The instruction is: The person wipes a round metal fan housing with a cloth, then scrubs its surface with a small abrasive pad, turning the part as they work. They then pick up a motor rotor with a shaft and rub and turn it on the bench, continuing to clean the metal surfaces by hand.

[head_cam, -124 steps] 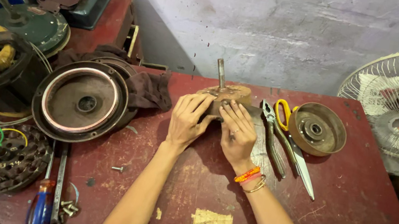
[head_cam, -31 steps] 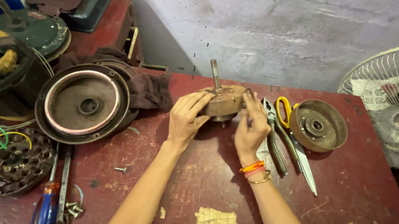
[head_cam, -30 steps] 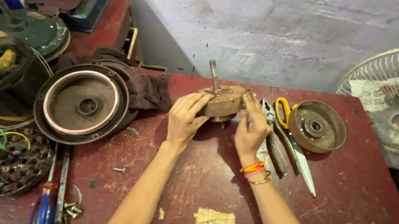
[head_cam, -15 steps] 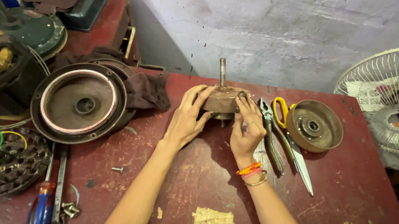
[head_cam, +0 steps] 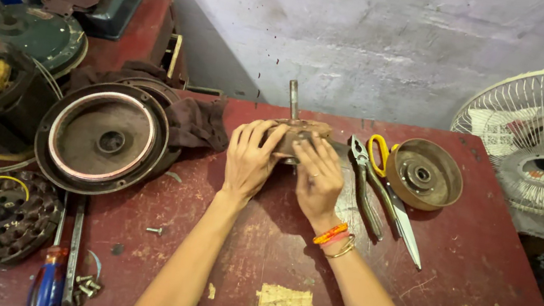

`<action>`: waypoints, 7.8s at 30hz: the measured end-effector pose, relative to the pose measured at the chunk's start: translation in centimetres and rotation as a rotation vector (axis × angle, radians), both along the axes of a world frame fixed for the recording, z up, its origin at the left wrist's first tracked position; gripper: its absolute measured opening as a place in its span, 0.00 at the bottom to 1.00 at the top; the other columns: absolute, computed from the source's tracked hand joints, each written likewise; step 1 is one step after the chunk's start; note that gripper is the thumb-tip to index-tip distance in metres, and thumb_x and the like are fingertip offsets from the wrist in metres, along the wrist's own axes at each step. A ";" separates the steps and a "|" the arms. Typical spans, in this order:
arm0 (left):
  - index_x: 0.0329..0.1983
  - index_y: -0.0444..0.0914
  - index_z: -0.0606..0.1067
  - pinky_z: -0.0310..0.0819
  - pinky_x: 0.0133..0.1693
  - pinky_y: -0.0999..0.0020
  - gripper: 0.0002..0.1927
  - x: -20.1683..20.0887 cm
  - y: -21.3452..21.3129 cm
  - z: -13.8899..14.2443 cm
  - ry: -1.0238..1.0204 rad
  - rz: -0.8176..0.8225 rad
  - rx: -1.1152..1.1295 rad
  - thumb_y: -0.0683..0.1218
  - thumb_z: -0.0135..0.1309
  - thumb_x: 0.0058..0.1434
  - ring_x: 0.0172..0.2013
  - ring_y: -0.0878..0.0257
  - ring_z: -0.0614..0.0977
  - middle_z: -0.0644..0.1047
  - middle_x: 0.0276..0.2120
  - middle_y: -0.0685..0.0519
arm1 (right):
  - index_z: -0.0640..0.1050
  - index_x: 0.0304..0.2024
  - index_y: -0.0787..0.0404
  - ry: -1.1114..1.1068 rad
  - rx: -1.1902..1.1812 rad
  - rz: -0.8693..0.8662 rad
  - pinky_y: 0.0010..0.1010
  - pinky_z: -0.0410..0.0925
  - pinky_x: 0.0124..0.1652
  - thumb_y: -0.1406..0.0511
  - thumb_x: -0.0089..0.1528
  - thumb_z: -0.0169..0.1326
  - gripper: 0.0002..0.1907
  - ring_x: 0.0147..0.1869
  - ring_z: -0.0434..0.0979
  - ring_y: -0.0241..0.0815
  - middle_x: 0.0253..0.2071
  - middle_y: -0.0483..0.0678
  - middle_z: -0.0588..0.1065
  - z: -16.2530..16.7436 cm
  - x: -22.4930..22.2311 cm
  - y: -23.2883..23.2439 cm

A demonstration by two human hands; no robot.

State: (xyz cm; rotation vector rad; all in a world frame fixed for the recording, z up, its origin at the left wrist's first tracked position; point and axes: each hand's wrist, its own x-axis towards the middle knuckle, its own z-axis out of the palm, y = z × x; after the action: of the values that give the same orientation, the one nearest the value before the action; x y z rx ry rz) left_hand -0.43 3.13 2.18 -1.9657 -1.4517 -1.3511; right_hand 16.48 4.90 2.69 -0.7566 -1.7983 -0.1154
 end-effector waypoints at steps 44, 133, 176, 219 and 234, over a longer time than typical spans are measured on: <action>0.61 0.43 0.73 0.66 0.58 0.51 0.27 -0.4 -0.4 0.3 -0.087 -0.098 0.000 0.49 0.63 0.57 0.56 0.49 0.74 0.75 0.54 0.49 | 0.82 0.52 0.59 0.025 0.063 0.005 0.42 0.68 0.65 0.74 0.66 0.53 0.14 0.65 0.78 0.53 0.52 0.53 0.81 0.1 -0.4 -0.5; 0.66 0.43 0.71 0.62 0.64 0.48 0.33 0.3 -0.7 0.8 -0.257 -0.236 -0.134 0.44 0.63 0.55 0.64 0.40 0.67 0.67 0.65 0.40 | 0.80 0.55 0.61 -0.002 -0.022 0.083 0.42 0.64 0.71 0.75 0.60 0.54 0.20 0.69 0.75 0.52 0.58 0.53 0.78 -0.8 0.1 0.1; 0.61 0.41 0.73 0.71 0.59 0.53 0.27 -0.3 -0.5 0.5 -0.319 -0.231 -0.137 0.39 0.62 0.57 0.60 0.45 0.74 0.73 0.58 0.46 | 0.76 0.59 0.65 0.212 -0.192 0.026 0.44 0.66 0.65 0.68 0.64 0.58 0.21 0.68 0.74 0.55 0.61 0.56 0.75 0.0 -0.7 -0.4; 0.60 0.40 0.74 0.72 0.59 0.54 0.26 -0.2 -0.4 0.5 -0.308 -0.225 -0.122 0.40 0.63 0.56 0.59 0.45 0.75 0.74 0.57 0.46 | 0.81 0.52 0.61 0.112 -0.007 -0.008 0.41 0.68 0.64 0.77 0.62 0.54 0.17 0.65 0.77 0.54 0.55 0.56 0.79 -0.1 -0.5 -0.4; 0.60 0.41 0.74 0.72 0.58 0.54 0.27 -0.2 -0.5 0.8 -0.313 -0.224 -0.118 0.40 0.63 0.56 0.58 0.46 0.75 0.74 0.56 0.46 | 0.81 0.52 0.63 0.074 -0.036 0.011 0.42 0.67 0.66 0.77 0.62 0.53 0.17 0.67 0.77 0.52 0.55 0.54 0.80 0.2 -0.4 -0.4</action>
State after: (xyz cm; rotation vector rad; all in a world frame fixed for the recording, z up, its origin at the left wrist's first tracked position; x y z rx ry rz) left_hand -0.62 2.62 2.96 -2.1161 -1.5096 -1.7746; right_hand 16.05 4.46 2.91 -0.7674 -1.7383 -0.0472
